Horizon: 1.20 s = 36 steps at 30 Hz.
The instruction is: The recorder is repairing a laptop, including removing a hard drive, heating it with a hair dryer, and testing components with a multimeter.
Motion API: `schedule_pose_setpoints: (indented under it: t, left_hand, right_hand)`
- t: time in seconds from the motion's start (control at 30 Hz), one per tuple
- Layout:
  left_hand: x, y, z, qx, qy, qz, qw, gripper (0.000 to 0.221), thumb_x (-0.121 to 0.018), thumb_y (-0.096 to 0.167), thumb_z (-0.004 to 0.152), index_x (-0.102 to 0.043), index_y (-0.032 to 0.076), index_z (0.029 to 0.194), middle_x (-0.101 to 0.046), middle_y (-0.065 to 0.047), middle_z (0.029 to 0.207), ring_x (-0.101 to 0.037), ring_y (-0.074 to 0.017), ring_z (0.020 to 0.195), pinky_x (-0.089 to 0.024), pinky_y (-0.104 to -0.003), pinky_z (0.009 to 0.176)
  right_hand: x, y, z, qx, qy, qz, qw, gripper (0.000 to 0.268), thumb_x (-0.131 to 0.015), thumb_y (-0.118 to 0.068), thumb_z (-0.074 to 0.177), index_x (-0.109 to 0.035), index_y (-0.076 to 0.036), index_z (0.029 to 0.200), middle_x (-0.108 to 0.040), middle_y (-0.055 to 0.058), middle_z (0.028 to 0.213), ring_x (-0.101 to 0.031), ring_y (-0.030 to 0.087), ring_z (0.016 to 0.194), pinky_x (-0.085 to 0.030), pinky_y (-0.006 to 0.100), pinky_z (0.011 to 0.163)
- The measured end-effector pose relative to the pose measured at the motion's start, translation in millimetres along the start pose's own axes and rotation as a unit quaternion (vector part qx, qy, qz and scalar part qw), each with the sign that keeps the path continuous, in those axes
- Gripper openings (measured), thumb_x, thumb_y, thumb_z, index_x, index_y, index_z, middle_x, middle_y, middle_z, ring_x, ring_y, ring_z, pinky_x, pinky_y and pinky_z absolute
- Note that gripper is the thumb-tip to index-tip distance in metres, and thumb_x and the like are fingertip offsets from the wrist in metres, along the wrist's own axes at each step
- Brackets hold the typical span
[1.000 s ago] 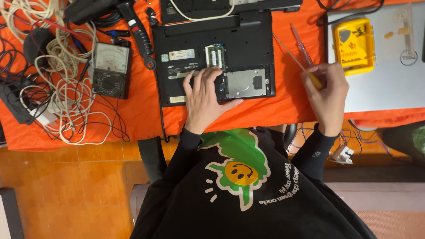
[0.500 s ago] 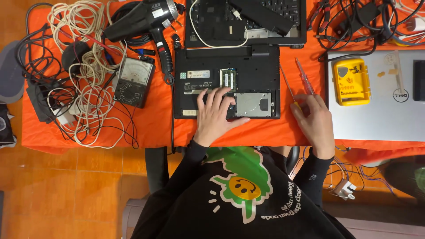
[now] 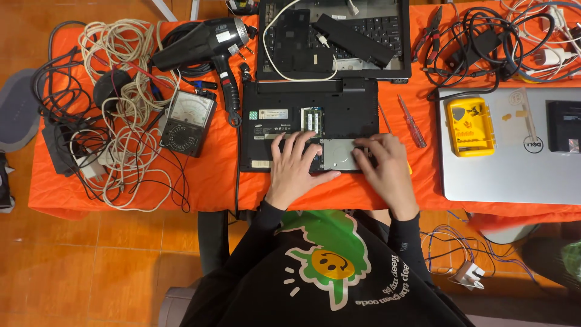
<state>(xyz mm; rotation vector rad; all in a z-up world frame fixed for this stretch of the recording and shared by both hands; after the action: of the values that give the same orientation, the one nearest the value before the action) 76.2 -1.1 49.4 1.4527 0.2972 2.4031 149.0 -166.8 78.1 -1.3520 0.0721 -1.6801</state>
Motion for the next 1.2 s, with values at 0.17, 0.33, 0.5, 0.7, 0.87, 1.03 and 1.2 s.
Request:
schedule_pose_setpoints:
  t: [0.17, 0.33, 0.5, 0.7, 0.87, 1.03, 1.2]
  left_hand:
    - [1, -1, 1, 0.005, 0.003, -0.006, 1.000, 0.073, -0.072, 0.069, 0.083, -0.059, 0.006, 0.117, -0.056, -0.009, 0.135, -0.048, -0.0270, 0.132, -0.024, -0.053, 0.117]
    - [-3, -2, 0, 0.010, -0.007, -0.010, 1.000, 0.084, -0.071, 0.071, 0.083, -0.055, 0.004, 0.132, -0.057, -0.010, 0.136, -0.049, -0.0258, 0.132, -0.024, -0.053, 0.117]
    - [-11, -5, 1, 0.001, -0.016, 0.015, 1.000, 0.089, -0.072, 0.074, 0.083, -0.053, 0.003, 0.133, -0.057, -0.011, 0.135, -0.048, -0.0280, 0.131, -0.023, -0.052, 0.117]
    - [-4, -1, 3, -0.001, -0.013, 0.033, 0.999, 0.085, -0.072, 0.071, 0.087, -0.054, 0.003, 0.136, -0.058, -0.010, 0.135, -0.050, -0.0260, 0.131, -0.023, -0.052, 0.118]
    - [-1, -1, 4, 0.000, -0.002, 0.026, 1.000, 0.085, -0.071, 0.071, 0.086, -0.054, 0.004, 0.135, -0.057, -0.010, 0.135, -0.049, -0.0269, 0.131, -0.024, -0.052, 0.118]
    - [-2, -4, 1, 0.015, -0.004, 0.011, 1.000, 0.085, -0.069, 0.072, 0.085, -0.055, 0.006, 0.136, -0.057, -0.008, 0.135, -0.049, -0.0256, 0.131, -0.024, -0.052, 0.117]
    - [-3, -3, 0, 0.008, -0.006, 0.010, 1.000, 0.085, -0.069, 0.073, 0.085, -0.055, 0.005, 0.136, -0.057, -0.008, 0.136, -0.048, -0.0255, 0.133, -0.023, -0.052, 0.117]
  right_hand:
    - [-7, -1, 4, -0.010, -0.019, -0.010, 1.000, 0.025, -0.076, -0.018, 0.091, -0.076, -0.007, 0.114, -0.062, 0.012, 0.103, -0.056, 0.029, 0.093, -0.044, 0.040, 0.086]
    - [6, 31, -1, 0.011, 0.034, -0.010, 0.999, 0.024, -0.073, -0.016, 0.096, -0.072, -0.006, 0.118, -0.062, 0.012, 0.109, -0.057, 0.030, 0.105, -0.044, 0.041, 0.092]
    - [25, 94, -14, -0.073, 0.098, -0.224, 0.967, 0.023, -0.077, -0.016, 0.099, -0.074, -0.006, 0.119, -0.059, 0.013, 0.102, -0.055, 0.034, 0.098, -0.043, 0.045, 0.087]
    - [47, 100, -11, -0.110, 0.124, -0.205, 0.965, 0.015, -0.076, -0.020, 0.104, -0.074, -0.010, 0.115, -0.060, 0.009, 0.105, -0.056, 0.031, 0.103, -0.039, 0.044, 0.090]
    - [44, 99, -2, -0.075, 0.122, -0.266, 0.953, 0.021, -0.080, -0.025, 0.099, -0.076, -0.010, 0.115, -0.059, 0.010, 0.105, -0.054, 0.030, 0.102, -0.037, 0.044, 0.089]
    - [52, 89, -4, -0.073, 0.125, -0.251, 0.957, 0.016, -0.080, -0.024, 0.097, -0.075, -0.012, 0.106, -0.060, 0.011, 0.104, -0.054, 0.030, 0.099, -0.037, 0.043, 0.087]
    - [59, 60, -17, -0.086, 0.045, 0.039, 0.995, 0.014, -0.069, -0.009, 0.103, -0.066, -0.005, 0.116, -0.065, 0.009, 0.106, -0.063, 0.026, 0.094, -0.050, 0.036, 0.084]
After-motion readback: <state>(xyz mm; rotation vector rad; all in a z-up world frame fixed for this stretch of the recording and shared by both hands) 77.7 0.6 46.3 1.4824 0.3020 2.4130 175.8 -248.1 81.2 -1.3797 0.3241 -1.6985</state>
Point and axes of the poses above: each hand's wrist, its own z-axis towards the middle knuckle, its own x-axis out of the back of the hand, y = z × x, the point moved 9 cm from there along z, towards the middle knuckle
